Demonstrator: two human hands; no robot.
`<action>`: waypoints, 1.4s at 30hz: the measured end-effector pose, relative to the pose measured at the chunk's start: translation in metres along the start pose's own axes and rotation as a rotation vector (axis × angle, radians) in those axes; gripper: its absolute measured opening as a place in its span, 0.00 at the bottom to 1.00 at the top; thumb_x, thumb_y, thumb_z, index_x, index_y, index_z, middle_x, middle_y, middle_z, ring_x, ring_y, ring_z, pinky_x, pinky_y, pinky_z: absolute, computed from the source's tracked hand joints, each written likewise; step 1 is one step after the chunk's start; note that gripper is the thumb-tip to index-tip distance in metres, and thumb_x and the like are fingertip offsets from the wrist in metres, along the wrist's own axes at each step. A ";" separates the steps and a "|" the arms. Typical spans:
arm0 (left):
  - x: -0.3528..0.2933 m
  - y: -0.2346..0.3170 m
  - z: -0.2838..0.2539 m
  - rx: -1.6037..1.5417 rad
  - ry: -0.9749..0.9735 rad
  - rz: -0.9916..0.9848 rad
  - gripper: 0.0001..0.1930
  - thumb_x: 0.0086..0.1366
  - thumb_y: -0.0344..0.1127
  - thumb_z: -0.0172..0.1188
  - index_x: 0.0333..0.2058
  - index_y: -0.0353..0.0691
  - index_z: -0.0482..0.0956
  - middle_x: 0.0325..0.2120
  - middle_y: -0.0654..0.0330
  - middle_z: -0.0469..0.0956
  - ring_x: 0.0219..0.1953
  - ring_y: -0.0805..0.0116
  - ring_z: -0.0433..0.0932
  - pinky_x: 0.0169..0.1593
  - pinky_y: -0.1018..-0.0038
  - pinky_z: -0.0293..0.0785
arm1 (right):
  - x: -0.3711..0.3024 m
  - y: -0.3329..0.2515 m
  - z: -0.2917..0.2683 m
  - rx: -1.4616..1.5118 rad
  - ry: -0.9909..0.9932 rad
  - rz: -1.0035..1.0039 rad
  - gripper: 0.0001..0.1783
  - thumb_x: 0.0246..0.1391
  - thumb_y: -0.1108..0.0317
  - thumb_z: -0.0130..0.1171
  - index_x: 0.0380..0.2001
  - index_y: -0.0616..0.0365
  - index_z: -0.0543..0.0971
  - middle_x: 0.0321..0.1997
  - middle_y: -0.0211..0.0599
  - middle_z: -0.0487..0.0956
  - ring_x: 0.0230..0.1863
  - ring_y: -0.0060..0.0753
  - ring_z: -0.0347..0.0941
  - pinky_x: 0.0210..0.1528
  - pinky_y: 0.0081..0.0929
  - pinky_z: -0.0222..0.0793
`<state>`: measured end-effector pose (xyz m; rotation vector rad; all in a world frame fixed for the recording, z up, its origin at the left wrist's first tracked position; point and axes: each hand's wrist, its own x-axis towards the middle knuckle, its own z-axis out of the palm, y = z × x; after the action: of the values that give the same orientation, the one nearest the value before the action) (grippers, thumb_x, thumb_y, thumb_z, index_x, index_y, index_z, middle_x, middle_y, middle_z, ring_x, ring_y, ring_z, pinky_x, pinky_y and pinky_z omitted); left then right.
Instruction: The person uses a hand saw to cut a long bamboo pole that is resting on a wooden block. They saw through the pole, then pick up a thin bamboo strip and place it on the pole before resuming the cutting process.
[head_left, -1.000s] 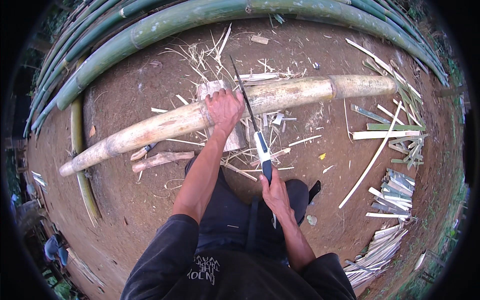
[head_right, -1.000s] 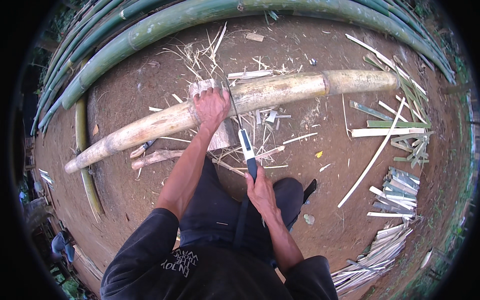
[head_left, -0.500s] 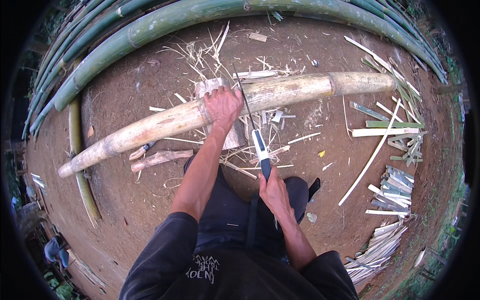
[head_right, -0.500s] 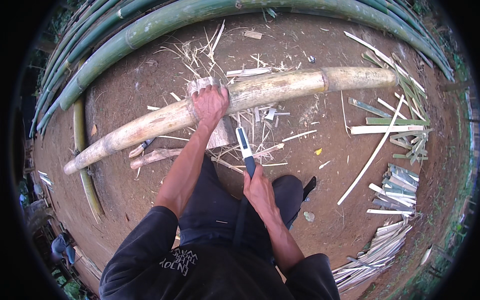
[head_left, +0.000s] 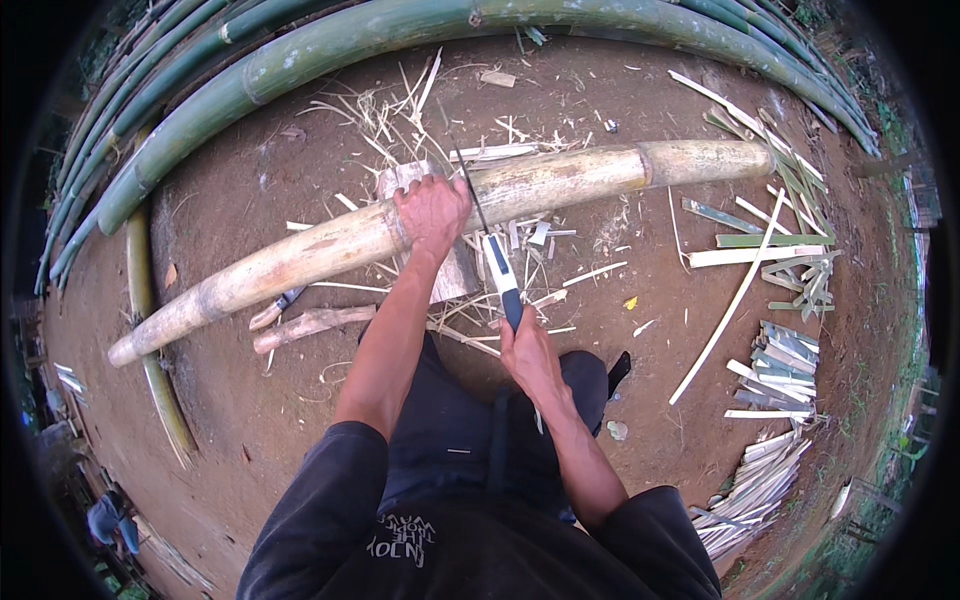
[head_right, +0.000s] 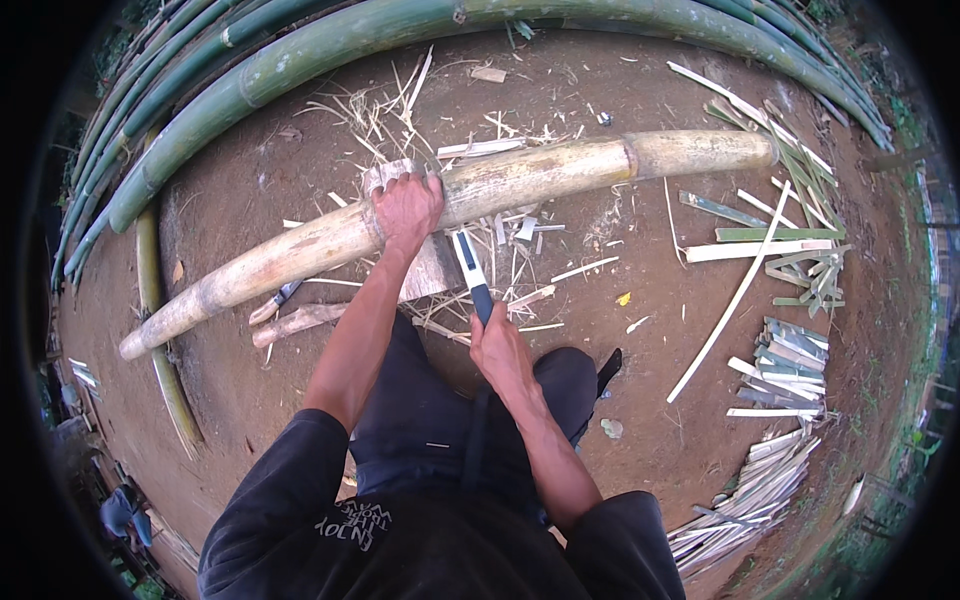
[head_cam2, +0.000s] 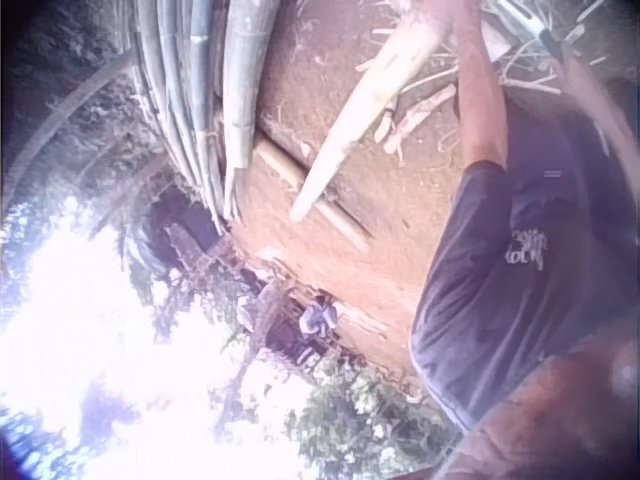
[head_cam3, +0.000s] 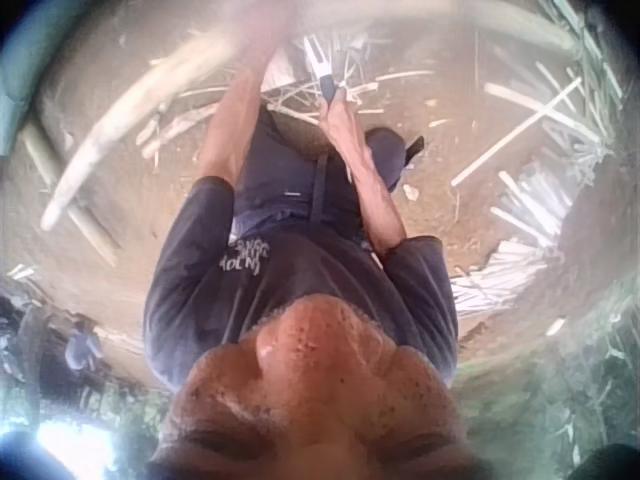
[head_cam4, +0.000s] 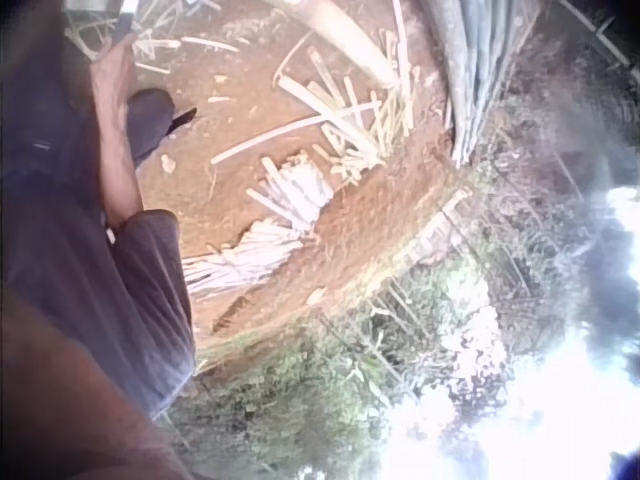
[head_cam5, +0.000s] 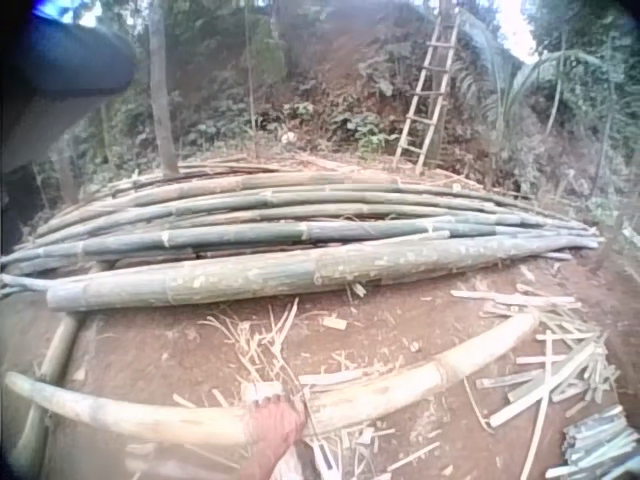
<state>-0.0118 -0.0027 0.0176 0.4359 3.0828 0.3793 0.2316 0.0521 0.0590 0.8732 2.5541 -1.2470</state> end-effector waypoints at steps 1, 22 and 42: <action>-0.002 -0.002 0.002 -0.002 0.012 -0.006 0.25 0.66 0.47 0.41 0.38 0.34 0.83 0.39 0.47 0.83 0.45 0.54 0.81 0.59 0.48 0.62 | -0.003 -0.003 -0.002 -0.012 -0.024 0.020 0.19 0.64 0.62 0.53 0.45 0.69 0.66 0.26 0.68 0.77 0.32 0.73 0.76 0.31 0.59 0.69; 0.001 -0.002 0.004 -0.004 -0.002 -0.047 0.25 0.65 0.45 0.41 0.38 0.33 0.84 0.38 0.45 0.84 0.43 0.53 0.82 0.60 0.48 0.62 | -0.004 -0.003 0.005 -0.063 0.024 -0.038 0.18 0.65 0.62 0.53 0.42 0.70 0.66 0.25 0.67 0.77 0.28 0.70 0.76 0.30 0.58 0.71; -0.004 -0.014 0.003 -0.044 0.043 -0.033 0.23 0.65 0.44 0.42 0.35 0.35 0.84 0.34 0.48 0.84 0.40 0.54 0.82 0.57 0.49 0.63 | -0.023 0.002 -0.002 -0.111 -0.013 0.012 0.17 0.65 0.62 0.53 0.41 0.69 0.67 0.24 0.66 0.77 0.30 0.71 0.76 0.32 0.59 0.71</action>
<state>-0.0120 -0.0158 0.0108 0.3806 3.1116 0.4606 0.2514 0.0445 0.0682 0.8525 2.5759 -1.0914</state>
